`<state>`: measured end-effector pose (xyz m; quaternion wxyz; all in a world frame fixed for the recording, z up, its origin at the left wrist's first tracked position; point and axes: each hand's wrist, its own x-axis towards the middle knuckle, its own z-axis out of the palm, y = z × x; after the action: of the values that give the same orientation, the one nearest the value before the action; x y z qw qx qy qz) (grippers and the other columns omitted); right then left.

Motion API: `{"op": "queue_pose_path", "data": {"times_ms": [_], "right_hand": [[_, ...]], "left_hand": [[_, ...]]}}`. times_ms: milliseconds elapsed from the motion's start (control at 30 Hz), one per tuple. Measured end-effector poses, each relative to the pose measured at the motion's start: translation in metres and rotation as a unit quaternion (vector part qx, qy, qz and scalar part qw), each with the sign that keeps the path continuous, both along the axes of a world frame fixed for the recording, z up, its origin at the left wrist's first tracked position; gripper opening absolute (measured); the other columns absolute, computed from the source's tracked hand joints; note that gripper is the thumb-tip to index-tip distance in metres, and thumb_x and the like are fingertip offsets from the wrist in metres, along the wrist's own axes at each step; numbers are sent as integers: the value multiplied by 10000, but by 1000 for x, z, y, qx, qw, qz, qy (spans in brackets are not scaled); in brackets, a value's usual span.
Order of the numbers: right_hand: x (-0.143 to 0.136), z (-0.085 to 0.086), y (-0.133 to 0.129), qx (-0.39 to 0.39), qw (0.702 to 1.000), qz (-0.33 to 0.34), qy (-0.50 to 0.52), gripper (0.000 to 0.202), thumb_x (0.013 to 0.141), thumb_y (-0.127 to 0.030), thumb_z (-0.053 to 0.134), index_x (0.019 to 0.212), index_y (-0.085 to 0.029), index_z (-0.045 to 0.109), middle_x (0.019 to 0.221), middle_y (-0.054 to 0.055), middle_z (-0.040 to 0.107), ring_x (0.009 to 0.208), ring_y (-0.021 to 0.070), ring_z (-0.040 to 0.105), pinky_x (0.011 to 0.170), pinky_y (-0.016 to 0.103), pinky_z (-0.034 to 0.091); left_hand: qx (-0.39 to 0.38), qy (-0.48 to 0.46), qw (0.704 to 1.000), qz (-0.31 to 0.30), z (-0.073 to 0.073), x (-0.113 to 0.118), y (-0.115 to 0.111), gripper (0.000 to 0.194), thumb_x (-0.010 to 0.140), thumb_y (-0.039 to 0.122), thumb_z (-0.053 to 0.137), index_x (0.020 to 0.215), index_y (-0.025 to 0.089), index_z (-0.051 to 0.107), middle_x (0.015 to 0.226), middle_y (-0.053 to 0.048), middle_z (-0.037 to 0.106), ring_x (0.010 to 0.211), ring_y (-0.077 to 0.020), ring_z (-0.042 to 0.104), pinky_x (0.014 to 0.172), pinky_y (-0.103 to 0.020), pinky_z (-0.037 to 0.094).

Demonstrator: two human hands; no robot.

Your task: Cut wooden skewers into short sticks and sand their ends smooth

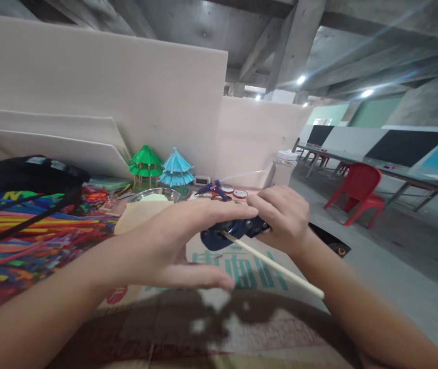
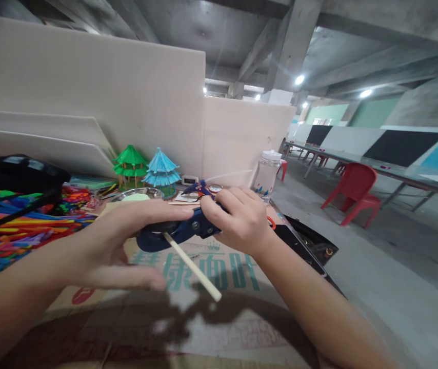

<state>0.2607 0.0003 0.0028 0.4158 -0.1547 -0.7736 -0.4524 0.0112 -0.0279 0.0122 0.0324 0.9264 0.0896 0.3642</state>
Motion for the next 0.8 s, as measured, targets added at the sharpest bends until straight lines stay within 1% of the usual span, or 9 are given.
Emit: {"op": "queue_pose_path", "data": {"times_ms": [67, 167, 267, 400, 500, 567, 633, 700, 800], "right_hand": [[-2, -2, 0, -14, 1000, -1, -4, 226, 860, -145, 541, 1078, -193, 576, 725, 13, 658, 687, 174, 612, 662, 300, 432], [-3, -3, -1, -17, 1000, -4, -13, 235, 865, -171, 540, 1097, -192, 572, 739, 15, 669, 717, 181, 632, 685, 303, 445], [-1, 0, 2, -17, 1000, -17, -3, 202, 869, -195, 551, 1071, -196, 569, 778, 26, 697, 720, 180, 636, 685, 300, 452], [2, 1, 7, -23, 999, -24, 32, 190, 847, -208, 587, 1034, -188, 563, 822, 53, 710, 734, 195, 631, 687, 311, 453], [4, -1, 10, -26, 999, -16, 36, 193, 851, -227, 584, 1039, -186, 578, 810, 52, 693, 734, 198, 620, 686, 314, 450], [5, -2, 12, -24, 999, -8, 37, 199, 863, -229, 592, 1059, -193, 598, 811, 46, 684, 741, 193, 618, 696, 308, 454], [8, -1, 13, -27, 998, -10, 52, 232, 878, -249, 604, 1105, -202, 618, 863, 57, 686, 791, 202, 631, 724, 315, 464], [10, 0, 14, -30, 997, -23, 72, 290, 895, -304, 602, 1169, -213, 623, 925, 78, 683, 848, 224, 641, 754, 338, 471], [12, 3, 14, -22, 996, -30, 80, 325, 911, -334, 574, 1213, -218, 609, 908, 79, 674, 849, 235, 636, 766, 357, 466]], "left_hand": [[25, -48, 998, 17, -5, 6, 2, 452, 833, 265, 761, 1242, 228, 575, 1195, -93, 729, 1087, -219, 704, 951, -318, 558], [63, -116, 991, 26, -10, 13, 3, 223, 825, 192, 731, 1010, 217, 608, 983, -54, 769, 929, -177, 743, 846, -275, 584], [83, -133, 987, 37, -11, 12, 1, 204, 809, 160, 733, 966, 214, 615, 875, -28, 758, 840, -155, 737, 770, -250, 581], [69, -136, 987, 53, -10, 10, -1, 171, 829, 170, 733, 947, 204, 614, 814, -15, 729, 751, -135, 705, 692, -231, 555], [29, -138, 989, 48, -11, 10, -2, 250, 844, 211, 744, 1045, 214, 596, 931, -35, 726, 816, -150, 710, 701, -239, 565], [-21, -149, 989, 3, -11, 10, -2, 466, 852, 324, 763, 1246, 238, 529, 1148, -90, 692, 924, -183, 714, 716, -259, 585], [-76, -139, 986, -54, -8, 8, -1, 641, 887, 466, 711, 1415, 267, 407, 1344, -144, 601, 1025, -218, 699, 750, -290, 602], [-114, -117, 983, -85, -5, 4, -1, 617, 959, 527, 581, 1475, 277, 352, 1411, -158, 553, 1087, -233, 678, 797, -310, 603], [-148, -105, 979, -98, -3, 0, 0, 476, 1041, 455, 432, 1469, 252, 385, 1344, -155, 594, 1082, -231, 675, 814, -310, 595]]}}
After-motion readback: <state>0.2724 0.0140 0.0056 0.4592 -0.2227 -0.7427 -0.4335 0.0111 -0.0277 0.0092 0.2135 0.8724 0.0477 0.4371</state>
